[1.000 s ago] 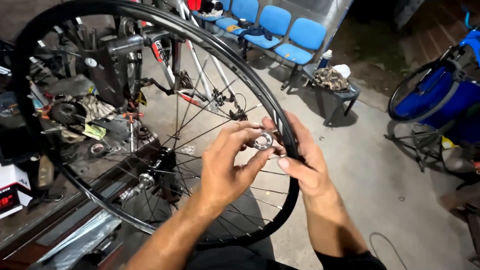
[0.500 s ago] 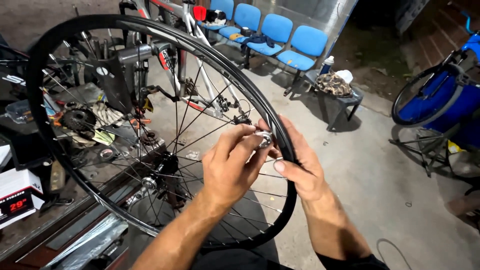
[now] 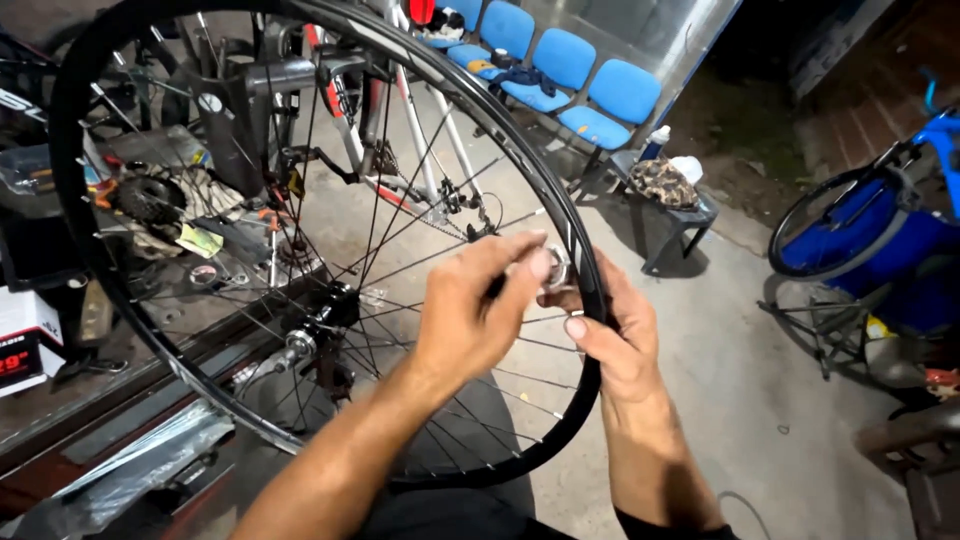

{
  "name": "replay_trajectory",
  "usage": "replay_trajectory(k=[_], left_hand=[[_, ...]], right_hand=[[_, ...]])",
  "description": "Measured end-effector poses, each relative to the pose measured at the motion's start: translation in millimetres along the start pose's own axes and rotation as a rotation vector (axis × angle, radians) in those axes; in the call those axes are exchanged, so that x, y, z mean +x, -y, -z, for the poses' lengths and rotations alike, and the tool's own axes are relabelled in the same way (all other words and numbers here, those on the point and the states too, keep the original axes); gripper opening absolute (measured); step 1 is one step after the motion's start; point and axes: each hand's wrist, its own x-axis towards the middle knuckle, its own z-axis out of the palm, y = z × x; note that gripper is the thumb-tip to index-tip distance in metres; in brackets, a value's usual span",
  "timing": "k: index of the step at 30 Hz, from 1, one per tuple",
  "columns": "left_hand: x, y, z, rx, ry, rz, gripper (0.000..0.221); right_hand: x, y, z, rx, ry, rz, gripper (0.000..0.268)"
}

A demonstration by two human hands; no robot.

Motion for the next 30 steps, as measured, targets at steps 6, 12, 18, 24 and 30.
replay_trajectory(k=[6,12,18,24,30], left_hand=[[-12,-1,-2,0.007,0.063,-0.175,0.025],[-2,-11,-11,-0.015,0.076,0.206,0.021],[-33,-9,-21,-0.034,0.165,-0.004,0.049],[-66,11,-52,0.033,0.225,-0.129,0.04],[-70,27,-59,0.112,0.212,-0.203,0.039]], right_hand=[[-3,4,-1,-0.087,-0.049,0.068,0.073],[-12,7,6,-0.092,-0.12,0.104,0.072],[-49,8,40,-0.009,-0.109,0.123,0.063],[-10,61,39,-0.165,0.014,0.012,0.092],[24,57,36,0.067,0.161,-0.155,0.072]])
